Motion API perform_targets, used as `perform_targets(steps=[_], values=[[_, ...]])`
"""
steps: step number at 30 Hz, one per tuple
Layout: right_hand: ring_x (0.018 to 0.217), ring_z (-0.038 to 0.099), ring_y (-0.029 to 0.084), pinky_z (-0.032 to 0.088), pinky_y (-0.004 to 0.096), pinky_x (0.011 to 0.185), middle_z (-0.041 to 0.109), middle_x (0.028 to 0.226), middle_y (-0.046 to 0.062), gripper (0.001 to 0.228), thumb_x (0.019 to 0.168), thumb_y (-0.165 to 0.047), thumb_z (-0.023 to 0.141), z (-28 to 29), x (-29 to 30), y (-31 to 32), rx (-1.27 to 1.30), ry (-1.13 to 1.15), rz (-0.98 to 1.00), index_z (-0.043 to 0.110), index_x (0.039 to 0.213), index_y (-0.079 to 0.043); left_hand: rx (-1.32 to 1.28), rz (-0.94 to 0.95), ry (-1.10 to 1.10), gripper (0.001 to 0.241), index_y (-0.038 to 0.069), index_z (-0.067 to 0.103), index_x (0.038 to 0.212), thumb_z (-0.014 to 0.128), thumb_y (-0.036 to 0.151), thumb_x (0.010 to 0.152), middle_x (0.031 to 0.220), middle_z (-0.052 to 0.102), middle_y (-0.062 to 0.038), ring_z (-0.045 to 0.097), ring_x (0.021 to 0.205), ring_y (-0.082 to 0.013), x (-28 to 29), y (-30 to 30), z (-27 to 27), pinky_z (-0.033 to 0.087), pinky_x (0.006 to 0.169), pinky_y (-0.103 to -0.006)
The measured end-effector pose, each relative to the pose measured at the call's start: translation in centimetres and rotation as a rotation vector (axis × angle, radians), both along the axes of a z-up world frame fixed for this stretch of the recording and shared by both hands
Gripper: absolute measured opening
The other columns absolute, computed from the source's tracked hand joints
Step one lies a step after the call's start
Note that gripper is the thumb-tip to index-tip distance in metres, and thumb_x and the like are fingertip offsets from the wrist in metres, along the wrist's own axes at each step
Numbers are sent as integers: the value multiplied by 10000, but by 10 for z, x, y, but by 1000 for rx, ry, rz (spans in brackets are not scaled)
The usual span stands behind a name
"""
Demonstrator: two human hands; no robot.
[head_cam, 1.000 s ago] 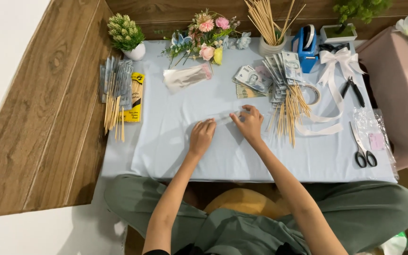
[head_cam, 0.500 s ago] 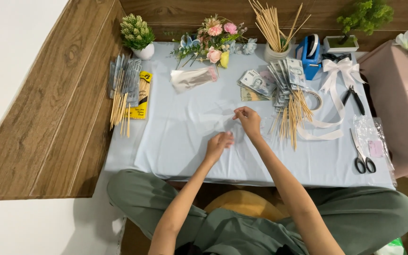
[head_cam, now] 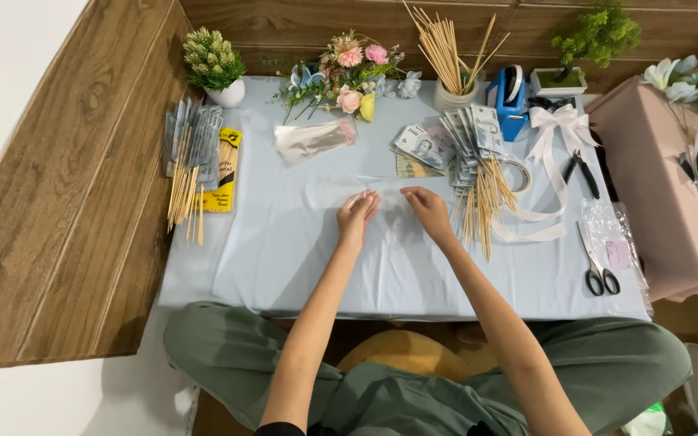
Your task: The person sits cross-legged at a table and wraps paper money in clear plastic sleeves. They insert the bills into the sleeves, fold the edges, and place wooden sticks on top of the wrapped items.
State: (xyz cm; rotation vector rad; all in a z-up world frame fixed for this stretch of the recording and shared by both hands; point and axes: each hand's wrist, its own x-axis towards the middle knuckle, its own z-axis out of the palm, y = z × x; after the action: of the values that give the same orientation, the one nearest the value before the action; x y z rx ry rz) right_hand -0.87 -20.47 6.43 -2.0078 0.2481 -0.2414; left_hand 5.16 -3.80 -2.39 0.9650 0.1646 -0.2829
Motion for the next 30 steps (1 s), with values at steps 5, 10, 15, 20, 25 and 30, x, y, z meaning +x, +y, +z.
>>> perform_targets(steps=[5,10,15,20,25,30], values=[[1257,580,434,513,531,1025,604,1335,206,225,1035,-54,572,-7,8,-31,-109,-88,1,745,1172,-100,17,6,22,421,-1,638,1263,790,158,904,1188,712,-232,692,1132,-351,11,4,-15,531,991,-435],[1221,595,459,528,561,990,598,1264,222,289,976,95,539,3,11,-47,-322,-121,37,738,1139,-38,21,6,36,393,-16,646,1244,777,139,907,1193,703,-255,678,1147,-372,16,3,-21,518,1003,-460],[1209,598,446,516,564,987,530,1450,197,378,903,96,586,-17,22,-74,-235,-27,83,770,1149,-125,56,24,63,402,-21,646,1236,778,156,899,1160,718,-223,701,1112,-335,9,5,-9,526,994,-435],[1273,532,504,478,605,1026,537,1415,234,481,879,167,497,6,18,-65,-166,-72,165,762,1180,-99,71,27,73,352,-37,668,1182,783,135,897,1122,724,-238,714,1075,-331,9,5,-6,544,970,-426],[1174,641,326,509,468,1025,692,1151,127,285,1023,30,560,-4,34,-75,-59,-182,81,749,1176,-117,55,42,59,352,-40,670,1166,795,139,890,1096,725,-237,715,1061,-338,3,4,5,546,973,-438],[1030,663,367,533,455,878,685,1105,129,249,1014,-43,589,20,73,-108,-305,-295,35,738,1193,-132,73,46,68,344,-47,651,1155,778,148,902,1034,733,-216,735,1012,-309,4,3,10,567,948,-386]])
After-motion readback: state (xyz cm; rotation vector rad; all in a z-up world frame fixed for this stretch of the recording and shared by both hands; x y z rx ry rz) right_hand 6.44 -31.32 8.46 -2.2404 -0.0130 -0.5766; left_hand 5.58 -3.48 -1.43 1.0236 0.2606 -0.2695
